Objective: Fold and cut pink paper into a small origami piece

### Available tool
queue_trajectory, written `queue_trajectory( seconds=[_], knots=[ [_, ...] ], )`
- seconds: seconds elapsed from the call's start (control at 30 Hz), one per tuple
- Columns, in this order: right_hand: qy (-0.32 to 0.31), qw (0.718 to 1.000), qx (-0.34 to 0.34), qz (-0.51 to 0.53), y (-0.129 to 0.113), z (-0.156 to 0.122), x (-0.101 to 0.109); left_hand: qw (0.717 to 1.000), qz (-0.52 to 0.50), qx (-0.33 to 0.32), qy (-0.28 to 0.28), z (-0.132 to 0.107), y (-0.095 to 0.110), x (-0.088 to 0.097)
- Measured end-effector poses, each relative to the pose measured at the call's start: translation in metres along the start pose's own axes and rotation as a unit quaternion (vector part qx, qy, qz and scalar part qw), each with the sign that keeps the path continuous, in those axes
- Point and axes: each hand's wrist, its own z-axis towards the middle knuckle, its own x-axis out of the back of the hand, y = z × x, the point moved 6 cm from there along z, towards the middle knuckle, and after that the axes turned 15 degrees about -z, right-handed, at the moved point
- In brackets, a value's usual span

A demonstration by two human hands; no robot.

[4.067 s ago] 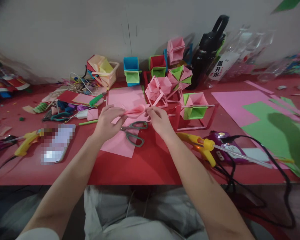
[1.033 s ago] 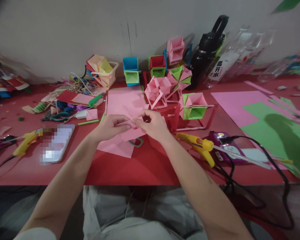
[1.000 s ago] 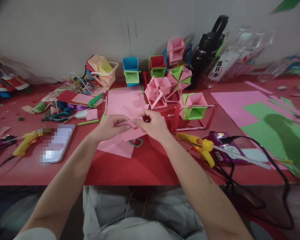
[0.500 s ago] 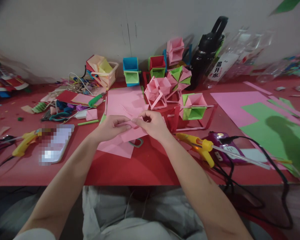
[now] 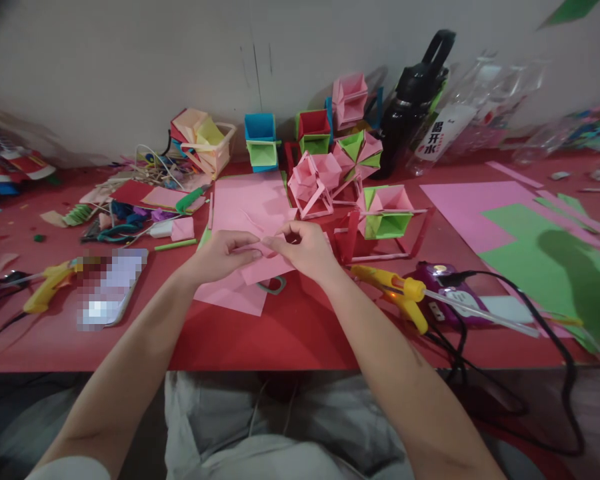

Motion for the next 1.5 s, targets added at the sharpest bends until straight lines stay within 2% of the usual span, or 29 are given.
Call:
queue_trajectory(
  seconds=[0.4,0.73,0.9,1.1,1.5],
  knots=[
    [0.01,1.0,0.007,-0.023,0.0,0.0,0.0,1.0,0.0,0.005,-0.002,0.001,-0.002,-0.001],
    [-0.013,1.0,-0.004,0.001,-0.004,-0.002,-0.002,1.0,-0.018,0.011,-0.01,-0.001,0.003,0.0],
    [-0.02,1.0,0.001,0.004,-0.004,-0.002,-0.003,1.0,0.005,0.009,0.006,0.0,0.002,-0.001],
    [-0.054,0.998,0.028,0.001,-0.001,0.002,0.0,0.997,0.066,-0.028,0.041,-0.002,0.004,0.003],
    [-0.09,0.99,0.081,-0.069,-0.006,0.003,0.012,0.993,0.077,-0.069,0.059,-0.005,0.013,0.004]
  ],
)
